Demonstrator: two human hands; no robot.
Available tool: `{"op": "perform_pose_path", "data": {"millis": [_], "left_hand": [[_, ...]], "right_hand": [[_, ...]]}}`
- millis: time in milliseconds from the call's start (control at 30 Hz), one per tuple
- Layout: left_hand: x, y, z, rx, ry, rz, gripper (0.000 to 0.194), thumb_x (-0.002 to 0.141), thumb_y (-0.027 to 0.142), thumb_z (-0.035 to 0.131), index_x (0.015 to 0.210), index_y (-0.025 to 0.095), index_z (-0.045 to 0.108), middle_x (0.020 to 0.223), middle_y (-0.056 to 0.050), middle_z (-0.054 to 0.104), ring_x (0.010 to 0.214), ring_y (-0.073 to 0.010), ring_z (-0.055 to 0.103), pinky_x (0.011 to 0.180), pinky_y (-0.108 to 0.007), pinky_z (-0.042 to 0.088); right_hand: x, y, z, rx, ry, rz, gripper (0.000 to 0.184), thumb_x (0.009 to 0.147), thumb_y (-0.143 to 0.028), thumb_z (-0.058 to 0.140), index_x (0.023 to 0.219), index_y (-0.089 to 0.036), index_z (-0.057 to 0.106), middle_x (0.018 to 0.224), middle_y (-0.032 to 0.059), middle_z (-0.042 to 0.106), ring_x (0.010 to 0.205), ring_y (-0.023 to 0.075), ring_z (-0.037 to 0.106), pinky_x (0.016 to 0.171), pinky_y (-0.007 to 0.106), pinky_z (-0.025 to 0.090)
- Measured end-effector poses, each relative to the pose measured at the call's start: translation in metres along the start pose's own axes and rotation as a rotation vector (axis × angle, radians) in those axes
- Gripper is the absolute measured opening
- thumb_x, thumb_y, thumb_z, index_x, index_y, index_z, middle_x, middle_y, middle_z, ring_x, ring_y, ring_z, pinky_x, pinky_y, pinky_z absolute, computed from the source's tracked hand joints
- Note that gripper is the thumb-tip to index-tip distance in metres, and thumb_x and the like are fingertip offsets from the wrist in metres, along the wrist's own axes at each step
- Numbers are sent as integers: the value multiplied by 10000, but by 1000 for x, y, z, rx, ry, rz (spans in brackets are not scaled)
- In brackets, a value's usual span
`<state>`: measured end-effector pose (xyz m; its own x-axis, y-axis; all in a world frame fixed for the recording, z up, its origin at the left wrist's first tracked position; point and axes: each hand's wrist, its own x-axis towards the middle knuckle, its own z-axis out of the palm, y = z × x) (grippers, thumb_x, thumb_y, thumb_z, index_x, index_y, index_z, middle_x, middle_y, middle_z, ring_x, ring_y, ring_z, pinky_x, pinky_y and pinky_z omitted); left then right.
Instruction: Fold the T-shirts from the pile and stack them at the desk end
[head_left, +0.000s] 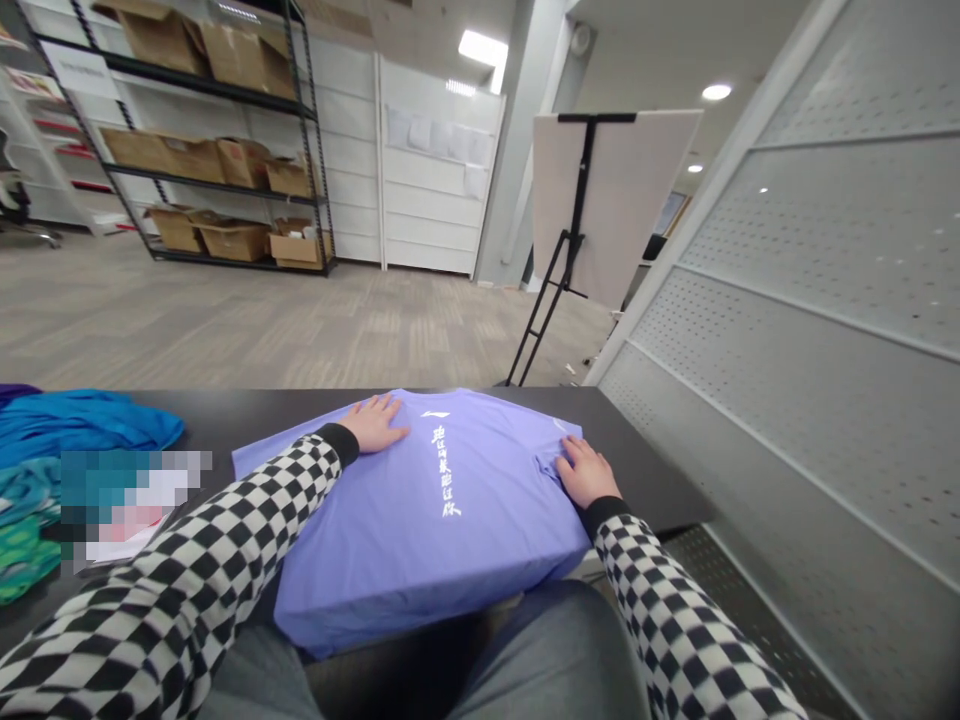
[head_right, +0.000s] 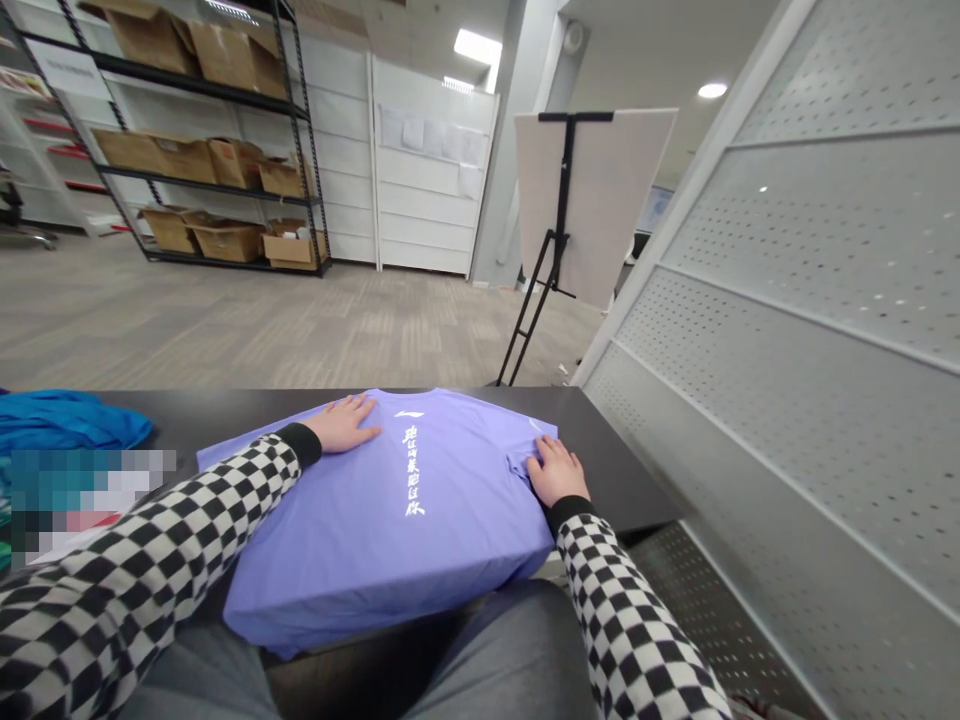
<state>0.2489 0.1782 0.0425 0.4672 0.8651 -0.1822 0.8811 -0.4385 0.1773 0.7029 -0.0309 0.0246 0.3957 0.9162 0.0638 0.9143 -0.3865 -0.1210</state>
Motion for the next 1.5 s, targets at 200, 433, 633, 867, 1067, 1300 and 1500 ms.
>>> {"op": "perform_pose_path", "data": {"millis": [200,433,633,867,1067,1300,1500], "left_hand": [[25,39,-15,26,96,73,726,1065,554,465,1642,135,597,1783,-264,465,1653,-468,442,1335,-699,330],[70,129,8,-27,135,385,661,1147,464,376,1739,192,483,1844,-150,415,1729,-312,363,1412,-569,279],[105,157,16,-21,106,474,641,1139,383,373,1741,200,492,1846,-150,408,1727,-317,368,1418,-584,254],[112,159,20,13,67,452,761,1148,557,327,1800,167,374,1893,-174,276,1766,-347,265,1425,-618,165],[108,159,16,27,53,435,772,1142,601,333,1805,208,367,1906,-141,256,1774,-319,242,1431,-566,150],[98,196,8,20,143,407,642,1090,462,455,1661,199,585,1802,-195,472,1694,-385,397,1414,-676,106],[84,255,30,-18,31,566,781,1114,632,406,1763,201,455,1872,-165,348,1743,-372,314,1412,-623,211]], "right_hand": [[1,0,3,32,7,14,668,1127,-431,414,1732,-170,527,1844,110,418,1730,317,338,1407,570,263],[5,5,5,105,72,76,625,1145,-402,367,1662,-144,605,1797,145,491,1692,321,412,1406,572,272],[2,0,0,50,49,68,595,1091,-271,425,1629,-154,650,1776,131,525,1670,323,450,1397,564,305],[0,-3,2,38,53,88,598,1126,-274,376,1662,-155,613,1809,129,477,1677,330,435,1392,559,308],[3,-1,6,54,82,125,587,1150,-308,344,1639,-129,616,1798,162,488,1673,352,431,1374,528,325],[-1,-5,6,131,170,210,515,1131,-285,380,1518,-159,695,1745,159,555,1659,355,432,1401,637,233],[-2,-7,3,116,133,173,495,1138,-328,422,1516,-187,709,1747,128,563,1647,343,457,1386,593,290]]}}
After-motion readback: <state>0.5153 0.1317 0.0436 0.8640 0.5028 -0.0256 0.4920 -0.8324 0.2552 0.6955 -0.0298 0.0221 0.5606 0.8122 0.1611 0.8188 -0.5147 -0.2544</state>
